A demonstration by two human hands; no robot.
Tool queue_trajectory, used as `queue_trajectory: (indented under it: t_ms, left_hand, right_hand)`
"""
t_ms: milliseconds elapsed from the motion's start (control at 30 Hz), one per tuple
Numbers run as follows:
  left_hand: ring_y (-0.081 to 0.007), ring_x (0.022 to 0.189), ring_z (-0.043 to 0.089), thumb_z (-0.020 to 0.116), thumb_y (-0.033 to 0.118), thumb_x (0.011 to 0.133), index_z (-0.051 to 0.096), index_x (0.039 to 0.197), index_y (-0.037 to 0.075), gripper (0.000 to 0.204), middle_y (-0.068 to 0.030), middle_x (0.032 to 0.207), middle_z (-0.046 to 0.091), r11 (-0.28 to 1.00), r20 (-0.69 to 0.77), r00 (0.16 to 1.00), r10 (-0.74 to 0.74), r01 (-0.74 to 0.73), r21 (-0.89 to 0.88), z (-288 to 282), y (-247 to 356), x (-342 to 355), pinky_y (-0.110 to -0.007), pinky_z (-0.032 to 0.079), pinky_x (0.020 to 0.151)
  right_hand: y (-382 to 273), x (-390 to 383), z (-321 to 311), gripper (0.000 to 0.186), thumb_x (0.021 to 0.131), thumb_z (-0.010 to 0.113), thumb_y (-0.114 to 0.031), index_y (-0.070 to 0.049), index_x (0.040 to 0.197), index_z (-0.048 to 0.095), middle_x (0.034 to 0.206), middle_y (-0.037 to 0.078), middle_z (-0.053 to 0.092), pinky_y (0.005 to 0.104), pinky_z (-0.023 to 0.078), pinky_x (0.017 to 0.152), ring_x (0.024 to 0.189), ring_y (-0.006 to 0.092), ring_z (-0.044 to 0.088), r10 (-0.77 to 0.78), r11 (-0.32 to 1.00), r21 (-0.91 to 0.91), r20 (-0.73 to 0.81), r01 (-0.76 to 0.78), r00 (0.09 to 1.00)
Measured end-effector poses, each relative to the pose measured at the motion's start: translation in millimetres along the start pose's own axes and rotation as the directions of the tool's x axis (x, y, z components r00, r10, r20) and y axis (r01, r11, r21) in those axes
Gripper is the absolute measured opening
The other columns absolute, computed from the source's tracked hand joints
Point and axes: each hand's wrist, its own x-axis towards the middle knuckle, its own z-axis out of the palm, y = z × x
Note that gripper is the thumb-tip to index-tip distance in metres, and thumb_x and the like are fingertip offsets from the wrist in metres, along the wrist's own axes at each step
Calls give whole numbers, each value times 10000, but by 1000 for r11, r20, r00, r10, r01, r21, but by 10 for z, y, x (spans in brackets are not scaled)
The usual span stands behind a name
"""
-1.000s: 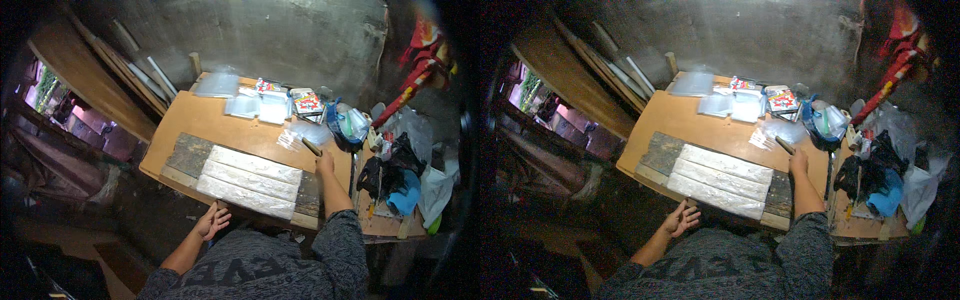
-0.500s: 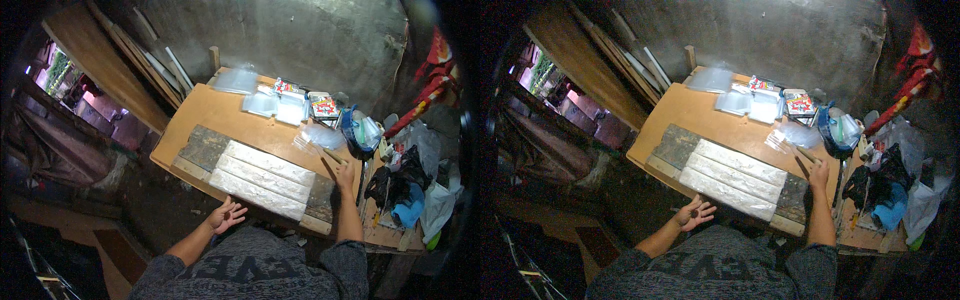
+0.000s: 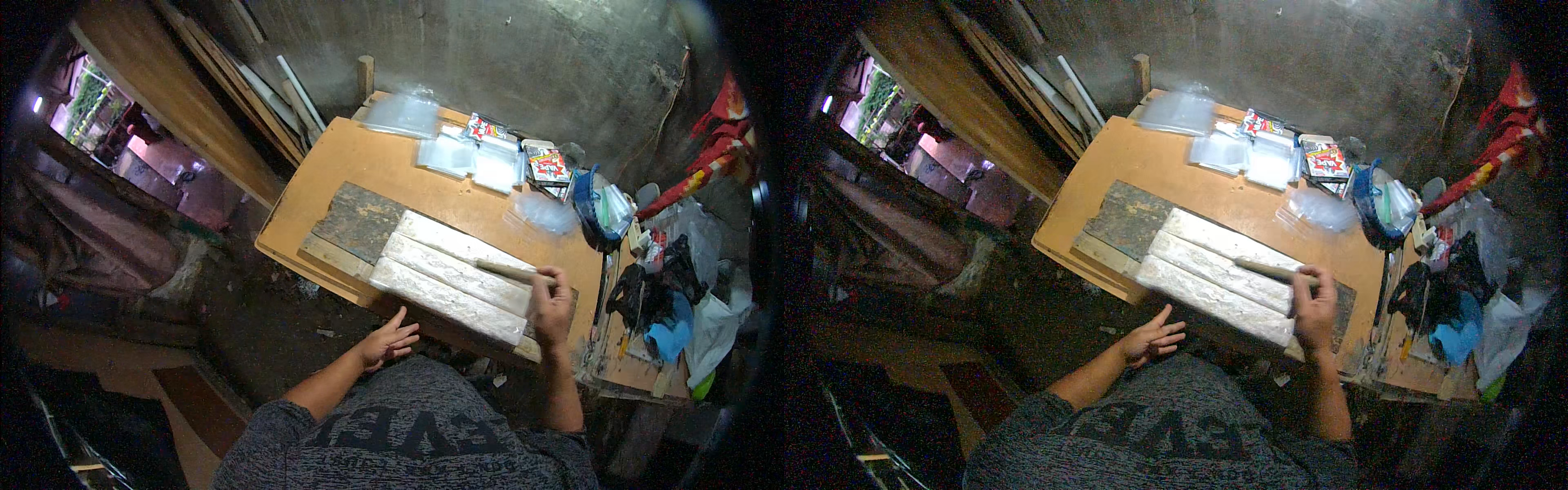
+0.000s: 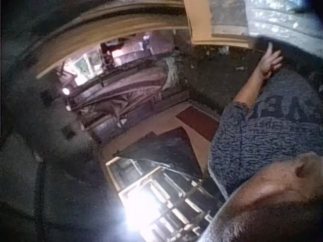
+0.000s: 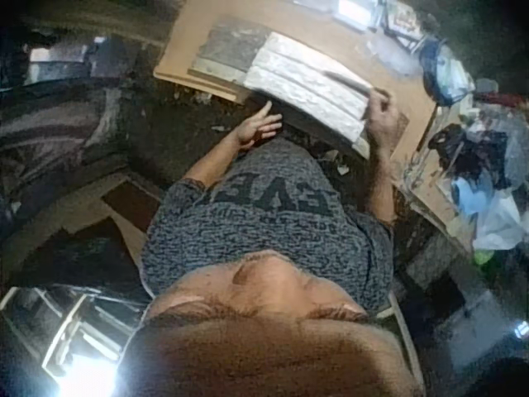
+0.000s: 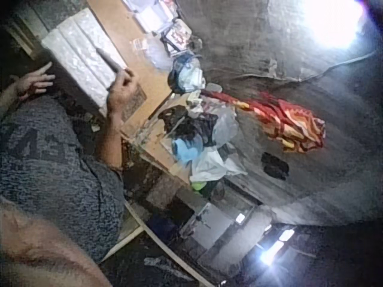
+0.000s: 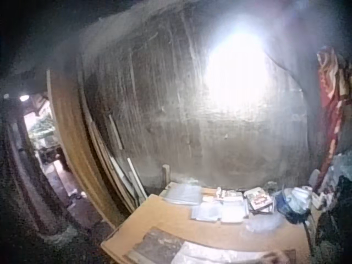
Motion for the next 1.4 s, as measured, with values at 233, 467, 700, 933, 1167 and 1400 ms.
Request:
queue_trajectory:
  t_ms: [233, 467, 700, 933, 1167, 1400]
  left_hand:
    - [-252, 1339, 472, 542, 356, 1051, 51, 1633, 141, 792, -158, 1648, 237, 996, 11, 1000, -5, 4, 84, -548, -119, -172, -381, 380, 1105]
    - [-292, 1494, 298, 525, 440, 1044, 145, 1628, 177, 745, -149, 1653, 246, 967, 18, 999, -32, 26, 253, -740, -59, -219, -437, 295, 1164]
    - [-217, 1418, 415, 557, 405, 1037, 201, 1619, 198, 713, -93, 1612, 346, 914, 54, 998, -27, 2, 406, -676, -55, -110, -398, 359, 1127]
    - [-191, 1367, 464, 553, 351, 1049, 244, 1610, 191, 660, -73, 1565, 420, 851, 123, 992, 5, -69, 521, -366, -84, 68, -375, 398, 1085]
    - [-246, 1418, 414, 556, 294, 1052, 300, 1583, 94, 622, -171, 1527, 446, 837, 123, 992, 33, -95, 538, -78, -158, 183, -365, 366, 1118]
    - [-248, 1401, 425, 544, 311, 1057, 295, 1588, 107, 622, -155, 1541, 431, 818, 124, 992, -3, -69, 571, 137, -266, 303, -368, 370, 1115]
  right_hand:
    - [-61, -356, 1189, 281, 930, 728, -229, -37, 1087, 594, 904, 179, 667, 376, 523, 723, 809, 348, 669, -260, 871, -331, 313, 361, 914]
    - [-149, -629, 907, 280, 940, 700, -239, -10, 1060, 591, 887, 218, 667, 420, 525, 688, 787, 375, 677, -188, 830, -490, 202, 265, 961]
    - [56, -826, 547, 282, 915, 725, -261, -36, 1049, 620, 889, 206, 671, 434, 535, 687, 793, 398, 689, -207, 801, -567, 35, 190, 978]
    - [58, -867, 203, 265, 920, 716, -252, -30, 1030, 622, 896, 208, 676, 449, 528, 699, 805, 401, 680, -121, 813, -570, 27, 114, 992]
    - [139, -965, -221, 257, 924, 705, -264, -40, 1028, 632, 901, 177, 666, 435, 524, 707, 790, 373, 676, -64, 847, -531, -80, 12, 995]
    - [256, -1059, -593, 240, 920, 701, -226, -36, 1043, 623, 924, 178, 661, 450, 515, 738, 841, 382, 659, -149, 849, -527, -185, 30, 971]
